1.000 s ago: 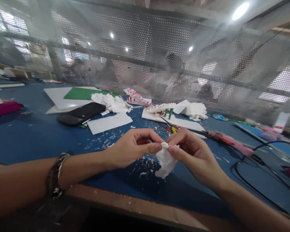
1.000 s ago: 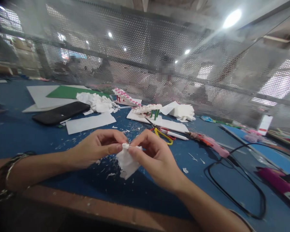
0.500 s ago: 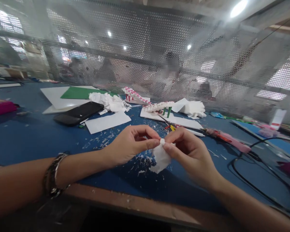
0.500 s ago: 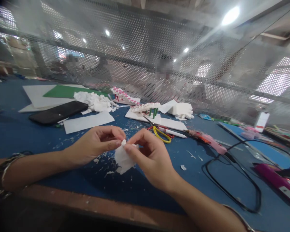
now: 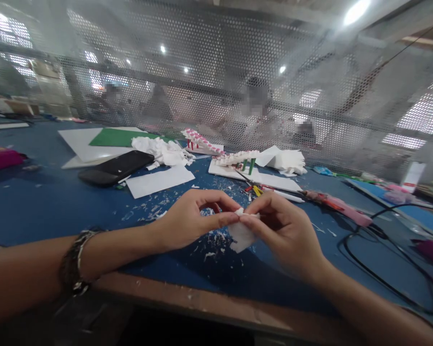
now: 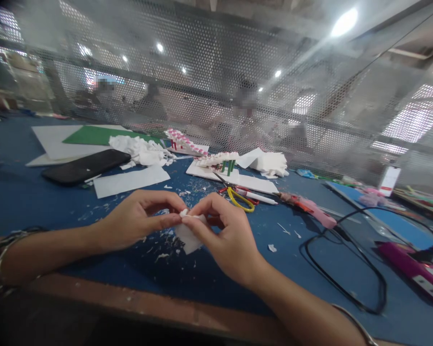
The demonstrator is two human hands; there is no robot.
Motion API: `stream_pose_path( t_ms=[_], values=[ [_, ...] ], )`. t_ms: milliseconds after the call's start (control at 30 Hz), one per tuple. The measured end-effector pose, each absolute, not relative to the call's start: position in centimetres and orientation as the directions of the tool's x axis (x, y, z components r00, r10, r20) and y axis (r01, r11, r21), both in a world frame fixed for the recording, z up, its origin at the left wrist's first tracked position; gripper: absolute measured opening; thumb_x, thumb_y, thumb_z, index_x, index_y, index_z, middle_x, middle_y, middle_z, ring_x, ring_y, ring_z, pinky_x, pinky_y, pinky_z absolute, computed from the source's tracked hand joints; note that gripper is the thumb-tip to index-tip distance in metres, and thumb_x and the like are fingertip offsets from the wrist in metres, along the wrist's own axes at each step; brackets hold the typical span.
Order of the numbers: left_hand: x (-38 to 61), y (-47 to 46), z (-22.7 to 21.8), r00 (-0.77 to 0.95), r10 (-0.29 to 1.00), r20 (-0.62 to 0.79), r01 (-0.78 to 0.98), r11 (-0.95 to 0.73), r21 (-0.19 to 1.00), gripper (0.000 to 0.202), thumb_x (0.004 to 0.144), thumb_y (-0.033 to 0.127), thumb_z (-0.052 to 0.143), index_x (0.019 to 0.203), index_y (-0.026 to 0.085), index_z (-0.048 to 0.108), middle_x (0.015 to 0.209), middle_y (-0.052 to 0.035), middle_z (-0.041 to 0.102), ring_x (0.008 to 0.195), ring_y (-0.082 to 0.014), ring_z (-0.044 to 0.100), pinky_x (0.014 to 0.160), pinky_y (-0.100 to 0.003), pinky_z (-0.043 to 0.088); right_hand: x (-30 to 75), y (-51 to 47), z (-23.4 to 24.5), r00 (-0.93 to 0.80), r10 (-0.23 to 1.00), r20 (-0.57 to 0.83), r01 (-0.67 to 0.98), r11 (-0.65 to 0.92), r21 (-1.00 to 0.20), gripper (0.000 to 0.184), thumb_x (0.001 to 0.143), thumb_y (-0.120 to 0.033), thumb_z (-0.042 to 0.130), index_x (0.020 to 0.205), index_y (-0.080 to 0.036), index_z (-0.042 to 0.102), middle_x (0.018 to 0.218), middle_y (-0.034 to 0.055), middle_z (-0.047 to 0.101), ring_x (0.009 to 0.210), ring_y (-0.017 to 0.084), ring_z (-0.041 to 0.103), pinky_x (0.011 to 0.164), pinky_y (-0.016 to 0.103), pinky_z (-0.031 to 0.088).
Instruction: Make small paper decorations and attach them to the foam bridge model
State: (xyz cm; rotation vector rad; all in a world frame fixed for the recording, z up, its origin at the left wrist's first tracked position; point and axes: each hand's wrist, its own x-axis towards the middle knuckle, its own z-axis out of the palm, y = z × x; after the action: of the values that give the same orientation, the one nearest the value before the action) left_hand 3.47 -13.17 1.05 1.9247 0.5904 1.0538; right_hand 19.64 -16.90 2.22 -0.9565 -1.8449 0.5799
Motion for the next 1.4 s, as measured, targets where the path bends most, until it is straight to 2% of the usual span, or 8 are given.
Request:
stream_pose_path(
  t_ms=[167,433,667,733,800,900,1200,1400],
  values=[
    [3.4,-13.1,1.1,0.555,0.722,0.414,-0.002,-0.496,0.868,0.013,0.071,0.025,0.056,0.077,0.014,0.061,0.071,0.0005,0.061,0.064,-0.0085,0.052,0.059,-0.018,0.041,19.8,-16.9,2.3,-0.272,0.807,0.524,0.342,0.590,-0.731,0.010,0.071,-0.022,0.055,0.065,-0.018,0.049,0.058,-0.0031,0.051,0.047,0.005,0.049,0.042,0.015,0.042],
    [3.2,-13.3,1.3,0.555,0.679,0.482,0.018,-0.588,0.808,0.010,0.068,0.023,0.060,0.072,0.015,0.062,0.070,-0.0006,0.063,0.067,-0.0106,0.054,0.065,-0.020,0.043,19.6,-17.0,2.2,-0.281,0.764,0.581,0.433,0.641,-0.634,0.012,0.071,-0.024,0.055,0.064,-0.019,0.048,0.058,-0.0022,0.054,0.048,0.006,0.049,0.043,0.016,0.042],
    [3.6,-13.4,1.4,0.587,0.748,0.309,-0.099,-0.312,0.945,0.005,0.067,0.018,0.058,0.070,0.014,0.060,0.064,0.0026,0.060,0.060,-0.0071,0.052,0.058,-0.017,0.041,19.9,-16.8,2.0,-0.305,0.738,0.602,0.426,0.671,-0.607,0.010,0.072,-0.024,0.055,0.071,-0.020,0.046,0.063,-0.0029,0.054,0.053,0.006,0.052,0.046,0.016,0.044],
    [3.8,-13.4,1.5,0.590,0.760,0.274,-0.126,-0.248,0.960,0.005,0.067,0.017,0.057,0.071,0.014,0.059,0.064,0.0027,0.060,0.060,-0.0069,0.052,0.058,-0.017,0.041,20.1,-16.9,2.1,-0.317,0.685,0.656,0.470,0.714,-0.519,0.010,0.072,-0.022,0.055,0.078,-0.022,0.047,0.066,-0.0025,0.056,0.057,0.007,0.055,0.050,0.017,0.046],
    [3.8,-13.4,1.6,0.580,0.771,0.262,-0.124,-0.234,0.964,0.005,0.067,0.017,0.058,0.069,0.013,0.059,0.064,0.0026,0.060,0.060,-0.0071,0.052,0.058,-0.017,0.040,20.4,-17.0,2.2,-0.388,0.595,0.703,0.530,0.769,-0.358,0.012,0.073,-0.018,0.055,0.083,-0.023,0.049,0.068,-0.0023,0.059,0.059,0.008,0.056,0.054,0.019,0.046],
    [3.8,-13.3,1.7,0.579,0.772,0.262,-0.114,-0.241,0.964,0.005,0.066,0.017,0.058,0.068,0.013,0.059,0.062,0.0032,0.059,0.058,-0.0069,0.051,0.056,-0.017,0.040,20.5,-17.0,2.6,-0.542,0.464,0.700,0.521,0.840,-0.153,0.010,0.074,-0.013,0.052,0.079,-0.022,0.053,0.065,-0.0022,0.060,0.059,0.008,0.055,0.056,0.020,0.046],
    [3.8,-12.9,1.3,0.592,0.769,0.242,-0.052,-0.263,0.963,0.006,0.068,0.019,0.057,0.069,0.014,0.059,0.062,0.0040,0.058,0.058,-0.0065,0.050,0.059,-0.018,0.040,20.9,-16.9,2.9,-0.567,0.456,0.687,0.565,0.821,-0.079,0.012,0.074,-0.012,0.054,0.083,-0.019,0.056,0.069,0.0003,0.063,0.062,0.009,0.057,0.058,0.020,0.046],
    [3.7,-12.8,1.3,0.611,0.767,0.196,-0.040,-0.217,0.975,0.006,0.068,0.021,0.058,0.069,0.015,0.059,0.062,0.0040,0.058,0.059,-0.0073,0.052,0.061,-0.020,0.040,22.2,-16.7,2.9,-0.736,0.299,0.607,0.494,0.850,0.180,0.020,0.077,-0.010,0.050,0.095,-0.018,0.054,0.078,0.0037,0.063,0.070,0.012,0.055,0.063,0.025,0.046]
  ],
)
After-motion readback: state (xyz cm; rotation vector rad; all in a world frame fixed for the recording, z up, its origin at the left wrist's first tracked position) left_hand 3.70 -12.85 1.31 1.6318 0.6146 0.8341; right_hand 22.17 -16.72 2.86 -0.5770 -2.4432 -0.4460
